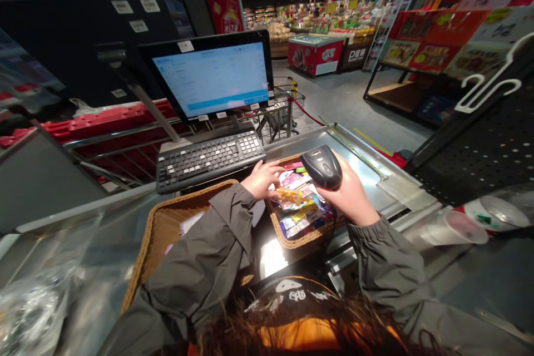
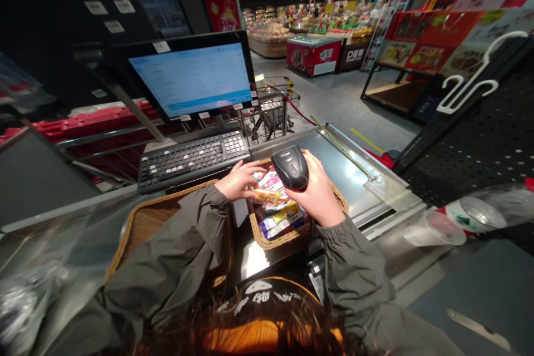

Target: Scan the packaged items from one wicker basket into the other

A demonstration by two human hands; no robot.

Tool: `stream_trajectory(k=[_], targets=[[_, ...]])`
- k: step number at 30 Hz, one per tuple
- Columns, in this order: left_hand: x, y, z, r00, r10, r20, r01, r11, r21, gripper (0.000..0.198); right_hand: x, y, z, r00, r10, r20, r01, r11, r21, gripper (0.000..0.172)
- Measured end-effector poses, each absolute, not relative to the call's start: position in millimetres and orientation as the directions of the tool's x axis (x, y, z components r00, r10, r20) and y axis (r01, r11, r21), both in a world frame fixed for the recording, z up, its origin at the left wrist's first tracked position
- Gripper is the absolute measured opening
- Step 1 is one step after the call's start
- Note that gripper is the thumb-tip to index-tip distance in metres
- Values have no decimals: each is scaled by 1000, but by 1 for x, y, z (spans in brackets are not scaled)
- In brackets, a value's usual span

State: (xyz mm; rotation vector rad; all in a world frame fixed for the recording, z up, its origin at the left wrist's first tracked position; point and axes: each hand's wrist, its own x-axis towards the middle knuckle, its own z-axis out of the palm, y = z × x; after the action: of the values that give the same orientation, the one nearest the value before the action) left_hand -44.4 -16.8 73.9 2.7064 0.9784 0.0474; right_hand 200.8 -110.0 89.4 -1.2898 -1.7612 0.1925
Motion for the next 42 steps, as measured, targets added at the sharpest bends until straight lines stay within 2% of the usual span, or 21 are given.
stream_trajectory(k=[6, 14, 18, 24, 29, 42], targets=[[-100, -18, 106, 548, 812, 199, 734, -581, 350, 15, 177, -94, 101, -77, 811, 580, 687, 465, -559, 65], [-148, -41, 109, 337, 865, 373, 781, -477, 402, 20, 129, -97, 117, -258, 748, 612, 686, 588, -429, 48], [-164, -56, 109, 297, 872, 389, 775, -458, 435, 21, 107, -109, 121, -333, 737, 588, 674, 622, -398, 44], [-187, -73, 105, 270, 883, 384, 781, -434, 449, 20, 80, -125, 116, -401, 747, 530, 622, 647, -441, 54], [-201, -81, 104, 240, 904, 354, 799, -391, 457, 22, 63, -131, 114, -448, 725, 523, 588, 680, -439, 51], [-206, -95, 103, 232, 904, 359, 844, -371, 388, 21, 51, -137, 114, -473, 748, 465, 596, 661, -456, 55]])
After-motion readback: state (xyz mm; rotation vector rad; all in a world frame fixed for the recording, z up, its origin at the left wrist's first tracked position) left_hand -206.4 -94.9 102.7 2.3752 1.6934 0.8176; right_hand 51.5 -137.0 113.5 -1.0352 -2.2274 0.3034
